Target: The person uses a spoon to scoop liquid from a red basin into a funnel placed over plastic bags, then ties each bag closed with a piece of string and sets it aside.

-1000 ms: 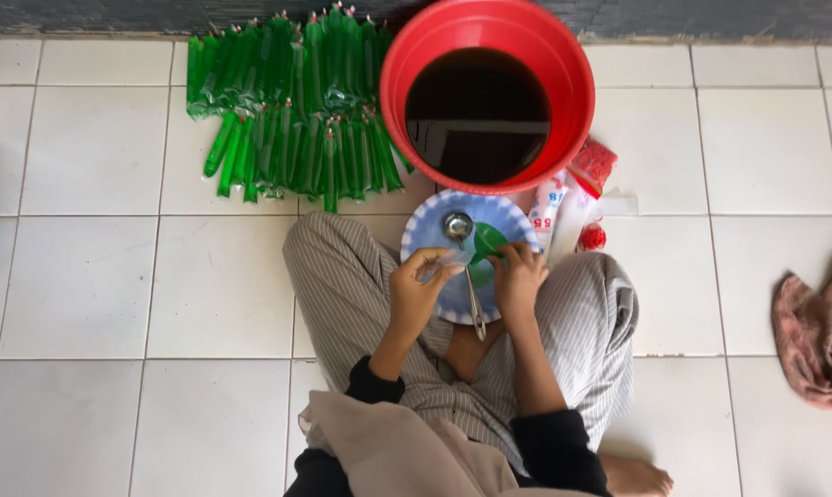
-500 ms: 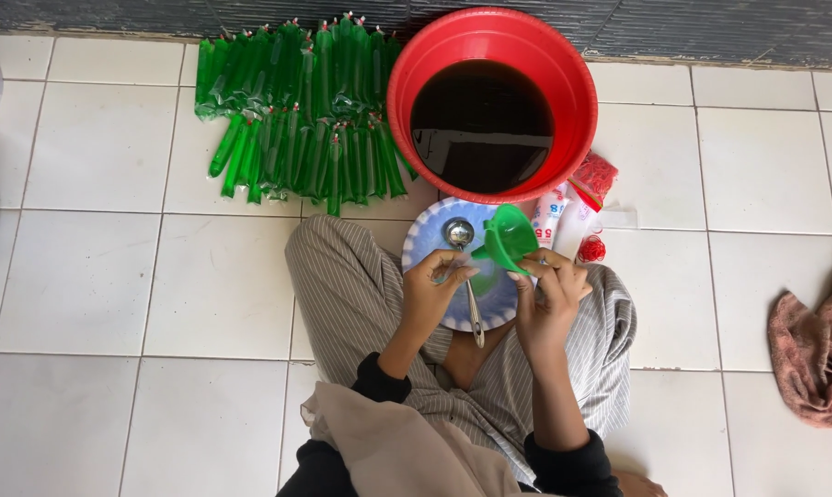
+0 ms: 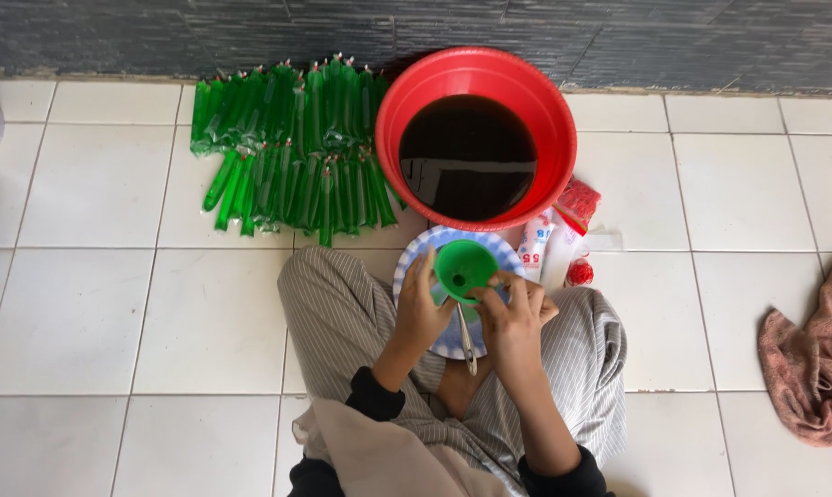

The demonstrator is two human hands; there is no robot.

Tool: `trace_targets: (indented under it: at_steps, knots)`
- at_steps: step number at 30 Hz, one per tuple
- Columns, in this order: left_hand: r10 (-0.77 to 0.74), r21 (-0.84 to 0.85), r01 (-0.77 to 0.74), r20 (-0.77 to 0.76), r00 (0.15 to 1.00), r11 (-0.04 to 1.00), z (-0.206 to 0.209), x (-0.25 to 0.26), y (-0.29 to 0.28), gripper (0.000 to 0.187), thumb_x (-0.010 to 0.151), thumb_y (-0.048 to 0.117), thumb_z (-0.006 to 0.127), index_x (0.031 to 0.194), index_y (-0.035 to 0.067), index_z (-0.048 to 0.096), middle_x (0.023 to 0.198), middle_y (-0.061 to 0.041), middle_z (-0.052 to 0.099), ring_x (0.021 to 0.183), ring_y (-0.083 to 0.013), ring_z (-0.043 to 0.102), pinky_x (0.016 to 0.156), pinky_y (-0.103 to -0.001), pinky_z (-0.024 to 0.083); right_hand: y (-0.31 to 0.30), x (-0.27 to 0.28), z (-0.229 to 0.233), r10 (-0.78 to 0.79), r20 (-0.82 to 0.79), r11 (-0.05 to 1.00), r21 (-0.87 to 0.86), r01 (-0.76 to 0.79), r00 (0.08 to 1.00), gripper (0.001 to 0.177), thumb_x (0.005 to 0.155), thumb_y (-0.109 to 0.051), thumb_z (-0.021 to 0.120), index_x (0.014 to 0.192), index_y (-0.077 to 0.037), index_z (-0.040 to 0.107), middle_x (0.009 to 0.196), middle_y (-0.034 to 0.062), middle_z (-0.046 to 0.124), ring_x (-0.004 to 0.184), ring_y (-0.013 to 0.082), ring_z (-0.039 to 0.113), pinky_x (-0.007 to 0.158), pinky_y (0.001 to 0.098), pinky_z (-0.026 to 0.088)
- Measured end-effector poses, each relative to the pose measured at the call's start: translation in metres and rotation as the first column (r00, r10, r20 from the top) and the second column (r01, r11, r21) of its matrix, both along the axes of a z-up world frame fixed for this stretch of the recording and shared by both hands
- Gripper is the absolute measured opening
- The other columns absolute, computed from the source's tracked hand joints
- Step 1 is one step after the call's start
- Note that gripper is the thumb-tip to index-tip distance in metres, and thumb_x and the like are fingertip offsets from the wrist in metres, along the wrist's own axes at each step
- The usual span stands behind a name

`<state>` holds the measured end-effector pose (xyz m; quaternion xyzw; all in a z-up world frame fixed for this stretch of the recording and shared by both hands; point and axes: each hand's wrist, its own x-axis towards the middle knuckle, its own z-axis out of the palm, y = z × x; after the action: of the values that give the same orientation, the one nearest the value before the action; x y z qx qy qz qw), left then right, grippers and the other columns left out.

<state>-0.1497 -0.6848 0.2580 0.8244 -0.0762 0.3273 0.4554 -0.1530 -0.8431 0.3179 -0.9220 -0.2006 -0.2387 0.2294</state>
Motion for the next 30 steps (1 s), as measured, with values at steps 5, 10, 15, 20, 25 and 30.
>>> trace_targets:
  at_steps: [5, 10, 15, 20, 25, 30]
  knots:
    - [-0.044, 0.067, 0.045, -0.018, 0.999, 0.997, 0.019, 0.007, 0.014, 0.063, 0.078, 0.004, 0.084, 0.135, 0.013, 0.060, 0.095, -0.010, 0.075, 0.090, -0.0268, 0.074, 0.113, -0.063, 0.034, 0.012, 0.012, -0.026, 0.083, -0.126, 0.857, 0.515, -0.006, 0.988, 0.018, 0.100, -0.022, 0.059, 0.116, -0.019, 0.067, 0.130, 0.0105, 0.054, 0.106, 0.0290, 0.053, 0.091, 0.0407, 0.033]
    - [0.017, 0.010, -0.016, -0.106, 0.994, 1.000, 0.014, 0.005, 0.026, 0.065, 0.080, 0.006, 0.082, 0.137, 0.019, 0.053, 0.109, -0.007, 0.072, 0.103, -0.0268, 0.071, 0.112, -0.058, 0.040, -0.009, 0.021, -0.259, -0.224, -0.358, 0.972, -0.156, 0.178, 0.907, 0.056, 0.084, -0.044, 0.077, 0.114, 0.001, 0.062, 0.100, 0.0202, 0.063, 0.092, 0.0372, 0.062, 0.088, 0.0509, 0.042]
    - [-0.045, -0.116, 0.026, -0.170, 0.984, 0.993, -0.022, 0.008, 0.034, 0.072, 0.077, 0.005, 0.085, 0.137, 0.014, 0.046, 0.138, -0.014, 0.052, 0.134, -0.0415, 0.043, 0.112, -0.061, 0.041, -0.036, 0.018, -0.323, -0.242, -0.680, 0.959, -0.277, 0.063, 0.692, 0.025, 0.103, -0.031, 0.041, 0.113, -0.009, 0.049, 0.086, 0.0193, 0.070, 0.080, 0.0449, 0.071, 0.068, 0.0618, 0.054]
    - [-0.025, -0.252, -0.032, -0.222, 0.975, 0.967, -0.054, 0.012, 0.044, 0.074, 0.073, 0.010, 0.090, 0.132, 0.019, 0.046, 0.138, -0.018, 0.045, 0.142, -0.0443, 0.039, 0.111, -0.059, 0.040, -0.065, 0.044, -0.095, -0.298, -0.896, 0.955, -0.282, 0.097, 0.329, 0.025, 0.099, -0.037, 0.049, 0.111, -0.017, 0.059, 0.102, 0.0191, 0.075, 0.103, 0.0432, 0.070, 0.083, 0.0540, 0.050]
    - [-0.104, -0.253, 0.019, -0.325, 0.940, 0.967, -0.066, 0.026, 0.052, 0.073, 0.075, 0.007, 0.087, 0.133, 0.019, 0.044, 0.141, -0.019, 0.043, 0.142, -0.0441, 0.037, 0.111, -0.060, 0.038, -0.102, 0.084, -0.035, -0.243, -0.856, 0.970, -0.204, 0.135, 0.456, 0.032, 0.101, -0.037, 0.048, 0.099, -0.012, 0.068, 0.092, 0.0202, 0.077, 0.095, 0.0426, 0.071, 0.082, 0.0497, 0.049]
    - [-0.081, -0.057, 0.066, -0.317, 0.945, 0.996, -0.047, 0.040, 0.043, 0.057, 0.079, 0.000, 0.082, 0.125, 0.023, 0.057, 0.109, -0.002, 0.071, 0.106, -0.0240, 0.070, 0.114, -0.055, 0.032, -0.057, 0.162, -0.007, -0.445, -0.703, 0.892, -0.404, 0.203, 0.555, 0.040, 0.109, -0.039, 0.040, 0.138, -0.016, 0.055, 0.098, 0.0290, 0.074, 0.102, 0.0500, 0.071, 0.091, 0.0607, 0.054]
